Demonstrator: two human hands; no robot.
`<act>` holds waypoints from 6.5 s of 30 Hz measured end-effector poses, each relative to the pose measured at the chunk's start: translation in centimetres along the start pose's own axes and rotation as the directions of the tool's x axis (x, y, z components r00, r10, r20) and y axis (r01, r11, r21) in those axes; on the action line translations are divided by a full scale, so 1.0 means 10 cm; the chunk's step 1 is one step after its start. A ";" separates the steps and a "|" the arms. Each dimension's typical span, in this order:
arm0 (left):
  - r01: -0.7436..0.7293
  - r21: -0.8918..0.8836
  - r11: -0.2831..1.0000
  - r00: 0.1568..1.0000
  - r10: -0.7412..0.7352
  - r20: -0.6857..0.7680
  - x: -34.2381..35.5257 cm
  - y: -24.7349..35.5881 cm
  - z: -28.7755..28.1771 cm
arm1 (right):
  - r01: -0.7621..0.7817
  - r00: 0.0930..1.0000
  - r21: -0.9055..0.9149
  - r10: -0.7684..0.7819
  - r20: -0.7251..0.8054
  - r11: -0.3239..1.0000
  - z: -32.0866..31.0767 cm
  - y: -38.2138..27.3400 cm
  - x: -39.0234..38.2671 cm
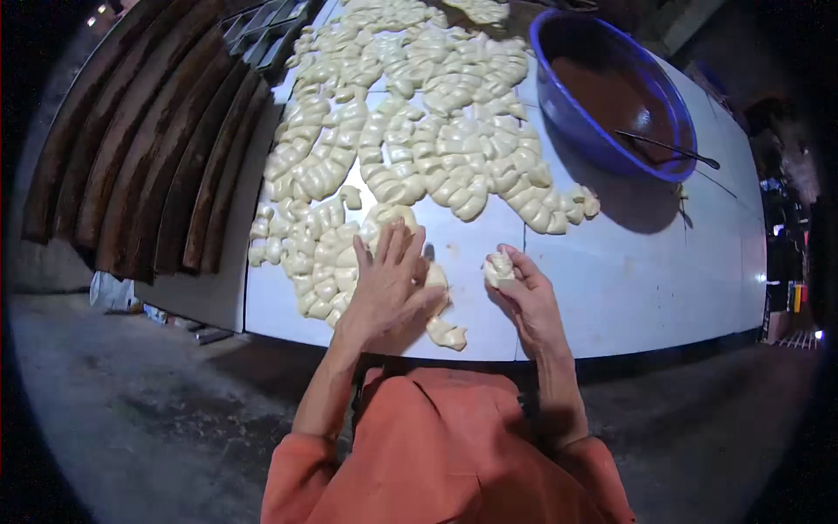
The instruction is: The person shapes pieces of dough into crescents and places them into rectangular baking pans.
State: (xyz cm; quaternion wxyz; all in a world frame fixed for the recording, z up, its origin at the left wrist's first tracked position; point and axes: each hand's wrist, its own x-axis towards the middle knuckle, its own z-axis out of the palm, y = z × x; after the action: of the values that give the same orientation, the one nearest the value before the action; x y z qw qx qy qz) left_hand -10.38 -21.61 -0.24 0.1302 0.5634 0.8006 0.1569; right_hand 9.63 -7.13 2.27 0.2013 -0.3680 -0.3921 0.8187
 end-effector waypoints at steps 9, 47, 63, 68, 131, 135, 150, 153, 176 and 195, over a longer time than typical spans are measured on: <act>0.279 -0.837 0.470 0.952 -0.021 0.306 0.37 0.65 -0.16 | 0.064 0.998 -0.216 -0.058 0.032 0.974 0.01 -0.09 0.05; -0.417 -0.902 -0.115 0.907 -0.114 -0.405 1.16 1.68 0.54 | 0.278 0.945 0.462 -0.326 0.026 0.842 -0.09 -0.78 0.25; 0.281 -0.943 0.180 0.960 -0.048 0.277 1.24 1.12 0.02 | 0.139 0.979 -0.990 -0.151 0.137 0.003 -1.12 -2.48 2.08; 0.287 -0.939 0.187 0.957 -0.011 0.291 1.21 1.05 0.06 | 0.081 0.996 -0.984 -0.056 0.073 0.156 -1.09 -2.54 2.06; 0.265 -0.962 0.070 0.964 -0.035 0.263 1.36 0.81 0.08 | 0.470 0.709 -0.767 -0.704 0.034 0.437 -0.30 -0.35 0.79; 0.317 -0.940 0.128 0.948 -0.048 0.314 1.23 0.77 0.12 | 0.566 0.692 -0.760 -0.685 0.228 0.319 -0.20 -0.40 0.41; 0.327 -0.929 0.172 0.883 -0.405 0.235 0.32 -0.02 -0.32 | 0.295 0.947 -0.837 -0.257 0.193 0.460 -0.15 -0.30 0.38; 0.291 -0.940 0.177 0.860 -0.479 0.176 0.12 -0.08 -0.41 | 0.269 0.963 -0.743 -0.150 0.226 0.613 -0.04 -0.21 0.41; -0.255 -0.143 0.956 0.967 0.253 -0.032 -0.40 0.25 0.17 | -0.170 0.959 -0.481 0.256 0.119 0.860 -0.22 0.32 -0.21; 0.113 -0.869 0.481 0.983 -0.183 0.026 -0.11 0.84 0.07 | -0.019 0.986 0.445 -0.058 0.158 0.895 -0.13 0.17 -0.17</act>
State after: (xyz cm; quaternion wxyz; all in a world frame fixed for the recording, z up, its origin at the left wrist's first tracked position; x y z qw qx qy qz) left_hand -2.49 -19.93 2.51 0.3800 0.3447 0.6628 0.5454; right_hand 11.62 -8.55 1.12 0.2549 -0.2381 -0.2136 0.9125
